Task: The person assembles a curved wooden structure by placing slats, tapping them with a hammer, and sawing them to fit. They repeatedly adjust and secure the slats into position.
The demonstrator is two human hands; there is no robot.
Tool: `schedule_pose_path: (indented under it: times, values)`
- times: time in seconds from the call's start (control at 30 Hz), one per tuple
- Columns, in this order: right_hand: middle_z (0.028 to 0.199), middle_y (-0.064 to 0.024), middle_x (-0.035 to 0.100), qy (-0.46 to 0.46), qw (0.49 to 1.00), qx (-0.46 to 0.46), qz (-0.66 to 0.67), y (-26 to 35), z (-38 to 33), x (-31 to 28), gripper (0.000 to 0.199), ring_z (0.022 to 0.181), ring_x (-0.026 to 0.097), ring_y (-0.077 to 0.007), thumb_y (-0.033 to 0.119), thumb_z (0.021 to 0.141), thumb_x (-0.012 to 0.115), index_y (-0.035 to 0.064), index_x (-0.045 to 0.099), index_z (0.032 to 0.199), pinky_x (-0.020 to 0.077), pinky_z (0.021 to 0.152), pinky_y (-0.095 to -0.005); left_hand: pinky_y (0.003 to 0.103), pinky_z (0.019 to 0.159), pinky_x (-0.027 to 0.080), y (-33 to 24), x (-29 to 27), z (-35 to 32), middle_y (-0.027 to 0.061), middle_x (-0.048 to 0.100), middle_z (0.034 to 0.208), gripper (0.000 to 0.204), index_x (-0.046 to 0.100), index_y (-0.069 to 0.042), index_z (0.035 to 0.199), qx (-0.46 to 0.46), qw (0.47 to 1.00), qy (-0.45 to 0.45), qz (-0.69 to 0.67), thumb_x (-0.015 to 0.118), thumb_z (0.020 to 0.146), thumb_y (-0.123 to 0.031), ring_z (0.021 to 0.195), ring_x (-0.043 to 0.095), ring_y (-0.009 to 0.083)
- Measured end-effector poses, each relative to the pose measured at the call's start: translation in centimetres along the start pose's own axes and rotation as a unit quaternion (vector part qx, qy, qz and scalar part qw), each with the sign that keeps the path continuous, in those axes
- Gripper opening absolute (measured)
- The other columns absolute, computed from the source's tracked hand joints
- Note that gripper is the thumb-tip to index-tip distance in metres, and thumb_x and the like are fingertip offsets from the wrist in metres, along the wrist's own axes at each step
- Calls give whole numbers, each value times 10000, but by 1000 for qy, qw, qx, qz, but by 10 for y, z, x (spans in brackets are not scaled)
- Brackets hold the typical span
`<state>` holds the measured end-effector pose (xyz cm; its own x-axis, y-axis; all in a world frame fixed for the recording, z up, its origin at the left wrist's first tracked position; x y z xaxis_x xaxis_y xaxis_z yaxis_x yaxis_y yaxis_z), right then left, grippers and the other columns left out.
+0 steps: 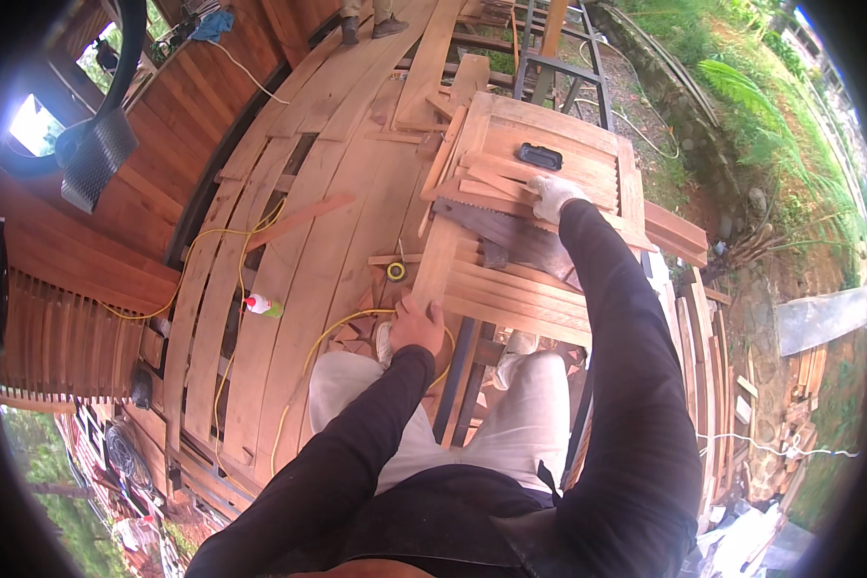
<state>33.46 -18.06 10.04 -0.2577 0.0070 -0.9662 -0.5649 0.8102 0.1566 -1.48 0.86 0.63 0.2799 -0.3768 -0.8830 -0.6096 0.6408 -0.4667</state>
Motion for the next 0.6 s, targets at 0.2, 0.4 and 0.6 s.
schedule_pose_path:
  times: [0.2,0.4,0.6]
  values:
    - [1325,-217,666,-20,999,16,-42,11,-22,9,498,1239,646,-395,225,881,699,87,666,1358,528,1069,-441,516,913,567,0,-7,-2,257,642,1230,658,482,18,1397,-3,1000,2,2,609,989,-482,1113,674,436]
    - [1120,-202,685,-196,981,9,15,13,-59,2,267,1100,671,-402,63,859,643,98,750,1101,559,943,-485,530,906,572,-4,-4,-3,259,633,1254,697,455,21,1424,-2,1000,19,-3,594,991,-507,1132,671,437]
    - [1020,-175,690,-294,948,-115,38,114,-197,-24,375,964,682,-407,46,864,653,119,670,1232,563,851,-496,530,921,566,11,3,-2,260,625,1274,678,480,15,1344,-22,999,22,9,588,981,-547,1152,660,433]
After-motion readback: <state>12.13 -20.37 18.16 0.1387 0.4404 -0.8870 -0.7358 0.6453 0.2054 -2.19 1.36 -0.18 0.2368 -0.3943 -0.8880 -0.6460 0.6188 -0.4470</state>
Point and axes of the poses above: each hand's wrist, its own z-axis towards the middle knuckle, its own x-axis out of the palm, y = z × x, the point moved 3 cm from there along z, towards the middle knuckle
